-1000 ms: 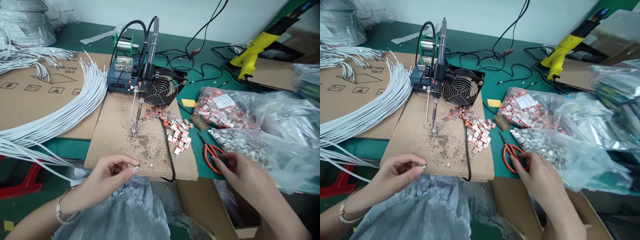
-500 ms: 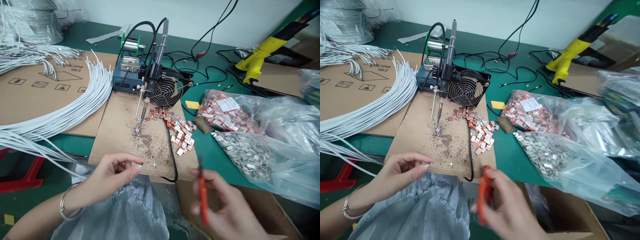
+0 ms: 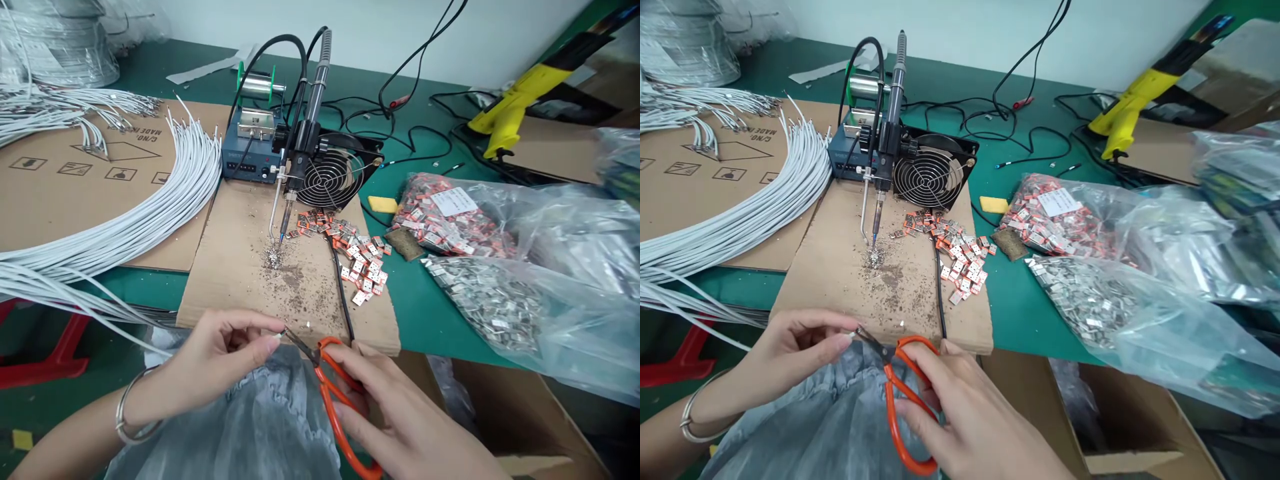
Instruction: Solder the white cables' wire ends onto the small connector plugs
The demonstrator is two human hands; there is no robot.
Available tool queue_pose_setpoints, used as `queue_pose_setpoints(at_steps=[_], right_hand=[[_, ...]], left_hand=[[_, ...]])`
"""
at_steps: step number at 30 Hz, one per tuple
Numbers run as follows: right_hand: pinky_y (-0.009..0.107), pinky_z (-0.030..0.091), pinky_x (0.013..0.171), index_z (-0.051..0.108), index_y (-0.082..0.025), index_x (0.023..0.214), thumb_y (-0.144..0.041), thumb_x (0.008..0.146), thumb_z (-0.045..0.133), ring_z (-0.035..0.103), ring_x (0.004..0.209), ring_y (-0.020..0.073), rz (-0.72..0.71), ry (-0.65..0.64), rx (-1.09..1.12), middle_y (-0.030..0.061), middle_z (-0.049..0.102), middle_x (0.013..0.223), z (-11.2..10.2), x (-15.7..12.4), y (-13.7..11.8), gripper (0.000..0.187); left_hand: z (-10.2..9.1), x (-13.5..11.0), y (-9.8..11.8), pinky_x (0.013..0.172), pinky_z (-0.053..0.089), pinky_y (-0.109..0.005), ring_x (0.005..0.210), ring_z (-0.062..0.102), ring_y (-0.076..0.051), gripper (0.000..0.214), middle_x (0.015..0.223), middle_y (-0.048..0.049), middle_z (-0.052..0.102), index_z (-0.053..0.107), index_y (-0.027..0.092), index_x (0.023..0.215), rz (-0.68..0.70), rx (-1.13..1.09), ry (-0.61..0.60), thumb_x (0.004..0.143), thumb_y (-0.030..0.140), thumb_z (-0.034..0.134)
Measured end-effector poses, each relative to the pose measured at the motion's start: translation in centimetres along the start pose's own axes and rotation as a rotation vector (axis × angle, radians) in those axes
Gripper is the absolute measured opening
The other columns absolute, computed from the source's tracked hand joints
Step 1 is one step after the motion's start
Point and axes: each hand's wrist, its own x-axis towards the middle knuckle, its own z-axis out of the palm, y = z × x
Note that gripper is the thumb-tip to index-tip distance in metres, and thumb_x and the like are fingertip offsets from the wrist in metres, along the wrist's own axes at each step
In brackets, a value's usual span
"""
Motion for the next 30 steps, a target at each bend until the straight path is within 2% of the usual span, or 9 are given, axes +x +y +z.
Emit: queue_pose_setpoints(at_steps=[3,14,17,21,24,27,30], right_hand=[[0.027,0.054,0.065,0.053,-0.023,0.109,-0.025,0.083,0.052,0.064,0.086,0.0229,-0.018,0.019,-0.01,0.0087,0.066,0.094,0.0,-0.1,0.2,0.026],[0.026,0.053,0.06,0.056,-0.024,0.095,-0.022,0.083,0.048,0.064,0.078,0.0217,0.019,0.03,0.0,0.0078,0.066,0.085,0.0,-0.2,0.4,0.015],[0.025,0.053,0.064,0.055,-0.024,0.105,-0.019,0.082,0.048,0.064,0.078,0.0197,0.112,0.067,0.065,0.006,0.066,0.086,0.4,-0.7,0.9,0.025],[0.026,0.052,0.063,0.054,-0.023,0.108,-0.017,0.069,0.053,0.064,0.076,0.0202,0.249,0.072,0.11,0.0044,0.064,0.084,0.4,-0.9,0.5,0.04],[0.027,0.051,0.06,0.057,-0.023,0.1,-0.019,0.066,0.053,0.063,0.075,0.0213,0.239,0.01,0.065,0.0044,0.064,0.082,0.0,-0.6,-0.3,0.035],[0.028,0.051,0.061,0.058,-0.024,0.094,-0.022,0.07,0.051,0.063,0.077,0.022,0.2,-0.023,0.026,0.0055,0.064,0.084,-0.2,-0.4,-0.7,0.025],[0.029,0.052,0.065,0.057,-0.025,0.1,-0.023,0.076,0.049,0.063,0.083,0.0223,0.169,-0.001,0.008,0.0067,0.065,0.092,-0.2,-0.6,-0.4,0.025]], left_hand=[[0.0,0.1,0.0,0.041,0.019,-0.02,0.046,0.025,-0.006,0.027,0.05,0.0053,0.036,0.07,0.012,0.095,0.012,-0.016,-0.018,0.08,0.031,0.059],[0.1,0.1,0.1,0.042,0.02,-0.02,0.047,0.027,-0.007,0.027,0.052,0.0048,0.038,0.069,0.012,0.095,0.011,0.051,-0.016,0.081,0.031,0.058],[0.1,0.0,0.4,0.042,0.02,-0.02,0.047,0.027,-0.007,0.027,0.053,0.0046,0.038,0.069,0.013,0.096,0.009,0.041,-0.021,0.081,0.031,0.058],[0.2,0.2,0.8,0.041,0.019,-0.02,0.046,0.025,-0.007,0.026,0.051,0.0055,0.035,0.07,0.013,0.096,0.011,0.051,-0.016,0.081,0.03,0.057],[0.3,0.4,0.8,0.042,0.021,-0.021,0.047,0.028,-0.008,0.027,0.053,0.004,0.039,0.07,0.014,0.096,0.02,0.075,0.003,0.081,0.031,0.057],[0.4,0.3,0.6,0.044,0.024,-0.022,0.049,0.03,-0.008,0.026,0.054,0.0023,0.043,0.071,0.014,0.094,0.038,0.097,0.013,0.08,0.031,0.058],[0.4,0.1,0.5,0.043,0.023,-0.022,0.048,0.03,-0.008,0.025,0.055,0.0018,0.045,0.071,0.015,0.094,0.051,0.107,0.012,0.08,0.031,0.058]])
